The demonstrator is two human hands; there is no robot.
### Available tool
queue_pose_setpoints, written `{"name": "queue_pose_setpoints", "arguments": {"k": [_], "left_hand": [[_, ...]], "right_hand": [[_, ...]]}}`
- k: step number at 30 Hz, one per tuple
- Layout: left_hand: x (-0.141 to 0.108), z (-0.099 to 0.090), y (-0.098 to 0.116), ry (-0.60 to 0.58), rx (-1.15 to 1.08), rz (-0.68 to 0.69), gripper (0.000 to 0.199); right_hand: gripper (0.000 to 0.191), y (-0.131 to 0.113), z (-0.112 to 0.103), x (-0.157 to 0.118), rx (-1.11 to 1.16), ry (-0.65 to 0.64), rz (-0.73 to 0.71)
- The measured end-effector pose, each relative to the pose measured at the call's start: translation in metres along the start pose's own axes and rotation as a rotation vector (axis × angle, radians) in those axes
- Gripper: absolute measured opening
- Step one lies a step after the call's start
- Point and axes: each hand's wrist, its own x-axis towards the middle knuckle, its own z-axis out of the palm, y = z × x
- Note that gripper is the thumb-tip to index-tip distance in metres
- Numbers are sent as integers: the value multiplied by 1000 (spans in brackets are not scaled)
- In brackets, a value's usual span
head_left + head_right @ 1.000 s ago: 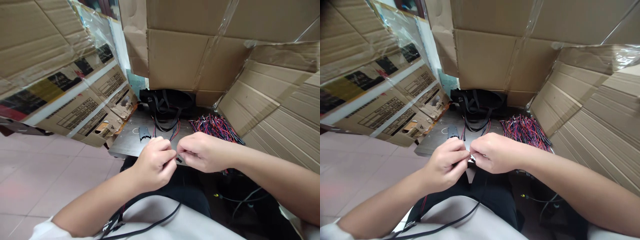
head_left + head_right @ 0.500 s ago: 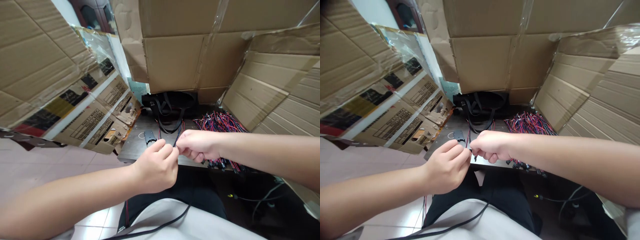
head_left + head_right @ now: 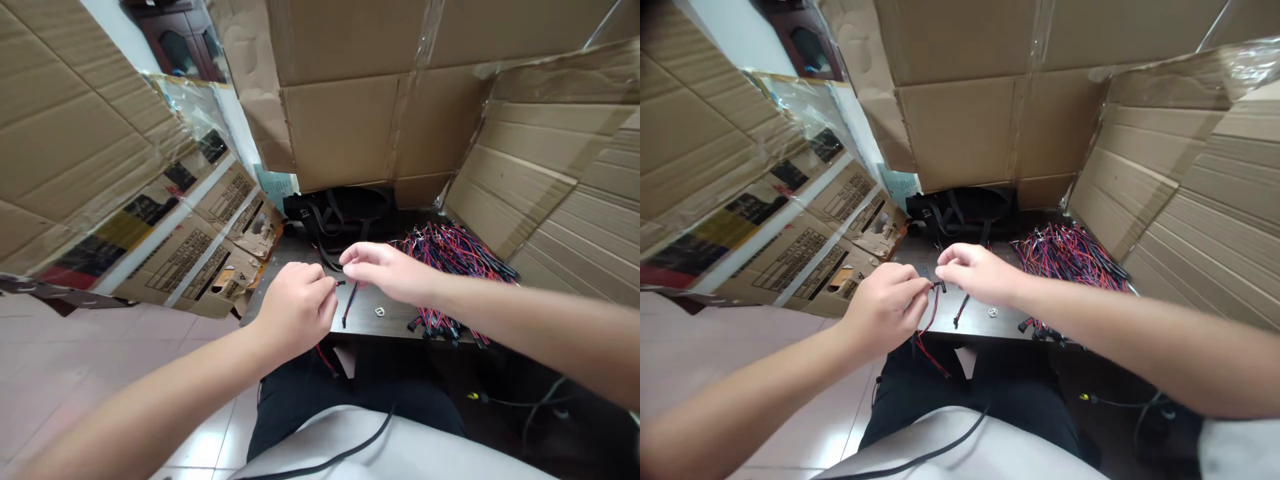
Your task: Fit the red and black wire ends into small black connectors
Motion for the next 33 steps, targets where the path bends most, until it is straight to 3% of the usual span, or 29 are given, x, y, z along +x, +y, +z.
{"name": "queue_pose_setpoints", "arguments": {"k": [2,5,10,18,21,27,29,33], "left_hand": [[-2,-2,3,63,-219,-167,24],[-5,-3,14,136,-513,-335,21],[-8,-7,21,112,-742,-508,19],[-19,-2,27,142,-895,-686,18],[-24,6,28,203,-808,-598,16],[-25,13,15,262,-381,-108,27],[-24,13,13,255,-318,-60,22],[-24,13,13,233,-303,-88,15]], "right_hand": [[30,12,9,-9,120,2,-199],[43,27,29,-17,285,-54,-330],[40,33,48,-17,468,78,-297],[37,28,47,-24,393,305,-312],[38,27,45,-26,387,305,-310],[48,24,35,-22,432,190,-197],[50,24,32,-22,433,162,-186],[46,24,31,-23,391,147,-234]]}}
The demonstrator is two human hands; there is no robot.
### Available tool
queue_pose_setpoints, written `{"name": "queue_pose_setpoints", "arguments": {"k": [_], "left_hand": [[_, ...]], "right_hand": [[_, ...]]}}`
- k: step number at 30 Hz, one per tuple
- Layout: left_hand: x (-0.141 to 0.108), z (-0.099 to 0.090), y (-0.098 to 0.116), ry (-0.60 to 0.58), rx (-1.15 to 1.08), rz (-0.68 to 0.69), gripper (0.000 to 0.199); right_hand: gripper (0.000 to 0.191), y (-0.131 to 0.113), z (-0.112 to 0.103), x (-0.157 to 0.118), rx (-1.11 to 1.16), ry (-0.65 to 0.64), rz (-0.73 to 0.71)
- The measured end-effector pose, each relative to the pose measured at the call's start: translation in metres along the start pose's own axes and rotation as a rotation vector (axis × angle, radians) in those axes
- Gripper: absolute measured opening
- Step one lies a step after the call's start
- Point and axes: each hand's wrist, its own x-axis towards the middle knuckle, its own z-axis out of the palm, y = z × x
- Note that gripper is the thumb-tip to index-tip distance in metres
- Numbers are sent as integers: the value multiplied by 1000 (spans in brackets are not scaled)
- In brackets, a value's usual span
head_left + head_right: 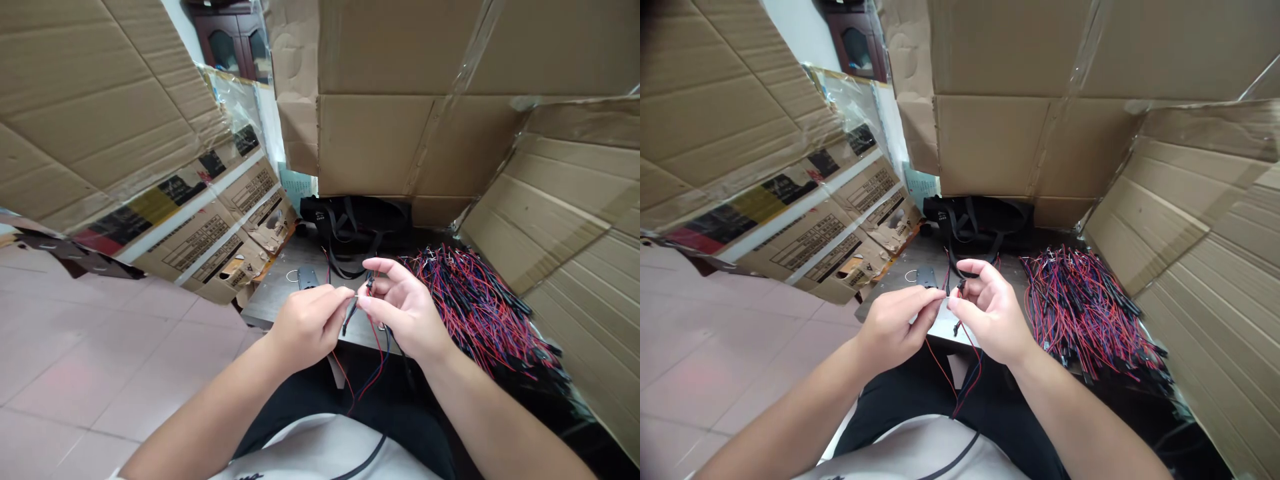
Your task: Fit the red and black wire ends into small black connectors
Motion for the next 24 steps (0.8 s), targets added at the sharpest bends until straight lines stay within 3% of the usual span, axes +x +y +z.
{"name": "queue_pose_setpoints", "arguments": {"k": [8,15,24], "left_hand": [[1,-5,9,-9,-144,-182,11],[0,-8,12,-9,-122,-199,10],[-2,-10,15,-17,-276,-294,10]], "right_hand": [[45,8,5,-2,-70,-10,-236],[46,15,8,-1,-50,25,-352],[45,12,6,-2,14,-28,-309]]}}
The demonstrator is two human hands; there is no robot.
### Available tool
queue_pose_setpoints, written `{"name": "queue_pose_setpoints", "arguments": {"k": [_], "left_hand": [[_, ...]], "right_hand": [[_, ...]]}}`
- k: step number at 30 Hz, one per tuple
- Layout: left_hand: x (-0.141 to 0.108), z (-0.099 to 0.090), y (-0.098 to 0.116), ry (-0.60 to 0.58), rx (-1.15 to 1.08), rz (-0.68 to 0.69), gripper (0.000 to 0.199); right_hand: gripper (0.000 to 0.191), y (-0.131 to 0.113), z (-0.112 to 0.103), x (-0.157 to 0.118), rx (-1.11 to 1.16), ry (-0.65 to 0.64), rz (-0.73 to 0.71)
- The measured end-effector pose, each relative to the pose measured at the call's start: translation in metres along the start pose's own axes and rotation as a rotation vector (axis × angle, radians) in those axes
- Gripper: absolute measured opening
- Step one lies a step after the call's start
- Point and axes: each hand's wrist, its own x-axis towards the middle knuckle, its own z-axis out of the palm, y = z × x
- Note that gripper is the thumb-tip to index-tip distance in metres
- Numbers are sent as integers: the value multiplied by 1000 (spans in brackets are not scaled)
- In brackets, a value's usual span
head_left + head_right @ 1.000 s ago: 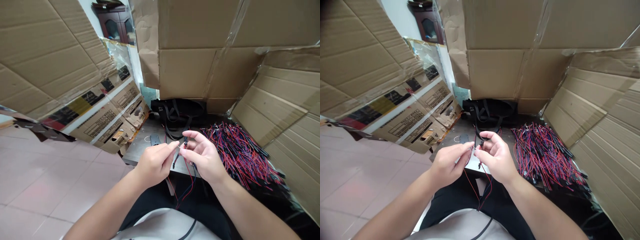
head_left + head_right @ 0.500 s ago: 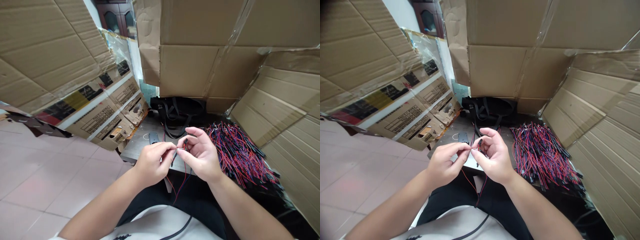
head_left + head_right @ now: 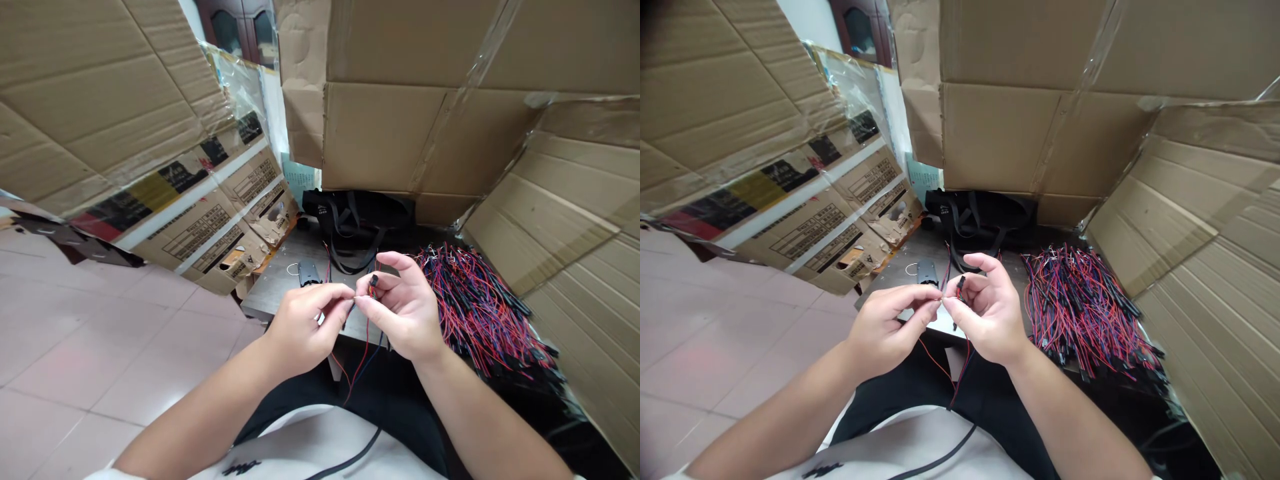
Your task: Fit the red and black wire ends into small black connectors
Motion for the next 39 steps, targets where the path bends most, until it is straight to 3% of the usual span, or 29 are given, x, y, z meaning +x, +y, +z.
{"name": "queue_pose_setpoints", "arguments": {"k": [6,11,21,39], "left_hand": [[-5,-5,-6,-102,-275,-157,32],[-7,-5,-6,-62,-255,-159,30],[-11,-1,-4,33,-233,-131,26],[-11,-2,2,22,-424,-372,26]], "right_hand": [[48,-3,-5,0,-7,-58,40],[48,-3,-6,0,7,-123,44],[47,-5,-4,-2,9,-96,67],[46,-8,-7,-2,-64,-194,36]]}}
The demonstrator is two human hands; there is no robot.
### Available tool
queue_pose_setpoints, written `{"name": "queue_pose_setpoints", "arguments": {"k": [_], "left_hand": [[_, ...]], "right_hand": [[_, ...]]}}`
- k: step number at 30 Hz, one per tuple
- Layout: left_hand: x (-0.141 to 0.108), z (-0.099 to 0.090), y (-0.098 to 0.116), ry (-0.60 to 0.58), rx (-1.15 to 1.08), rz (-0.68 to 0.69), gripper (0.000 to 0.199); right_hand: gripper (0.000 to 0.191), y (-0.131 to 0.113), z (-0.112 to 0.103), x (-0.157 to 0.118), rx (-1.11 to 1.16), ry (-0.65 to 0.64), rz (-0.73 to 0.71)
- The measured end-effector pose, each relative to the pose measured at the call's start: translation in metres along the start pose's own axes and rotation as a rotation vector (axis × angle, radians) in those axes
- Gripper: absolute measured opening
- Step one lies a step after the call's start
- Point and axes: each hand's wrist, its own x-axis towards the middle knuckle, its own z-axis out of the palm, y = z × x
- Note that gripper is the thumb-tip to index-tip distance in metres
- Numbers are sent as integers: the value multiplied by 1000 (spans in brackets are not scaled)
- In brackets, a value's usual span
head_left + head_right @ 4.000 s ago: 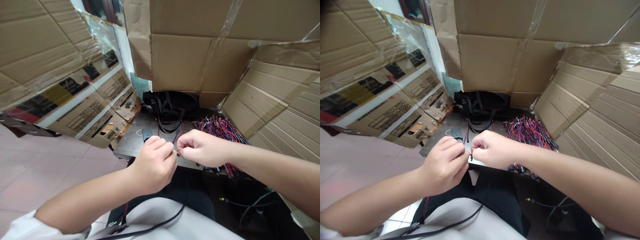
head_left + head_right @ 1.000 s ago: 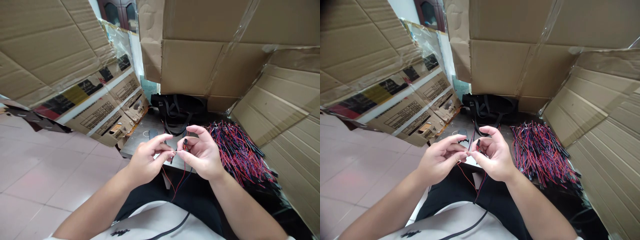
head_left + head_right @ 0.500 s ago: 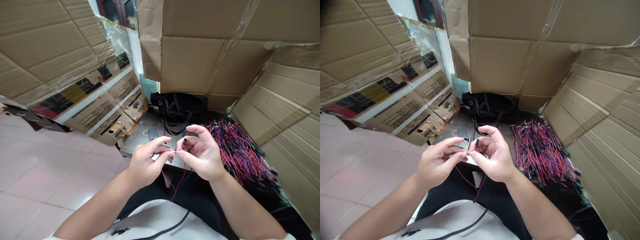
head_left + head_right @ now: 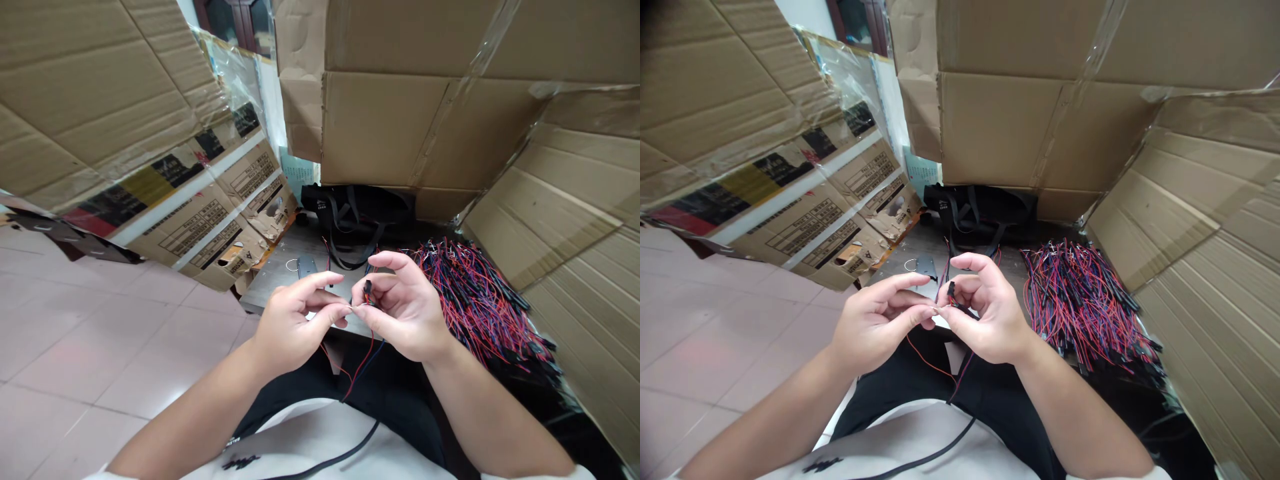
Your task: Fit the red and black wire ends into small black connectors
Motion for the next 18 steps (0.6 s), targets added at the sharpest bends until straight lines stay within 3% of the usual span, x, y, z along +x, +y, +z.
{"name": "queue_pose_setpoints", "arguments": {"k": [9,18], "left_hand": [[5,-6,2,-123,-279,-233,33],[6,-6,0,-147,-347,-275,34]], "right_hand": [[49,0,-4,-3,-1,-54,-44],[47,0,-5,-3,-42,-64,-17]]}}
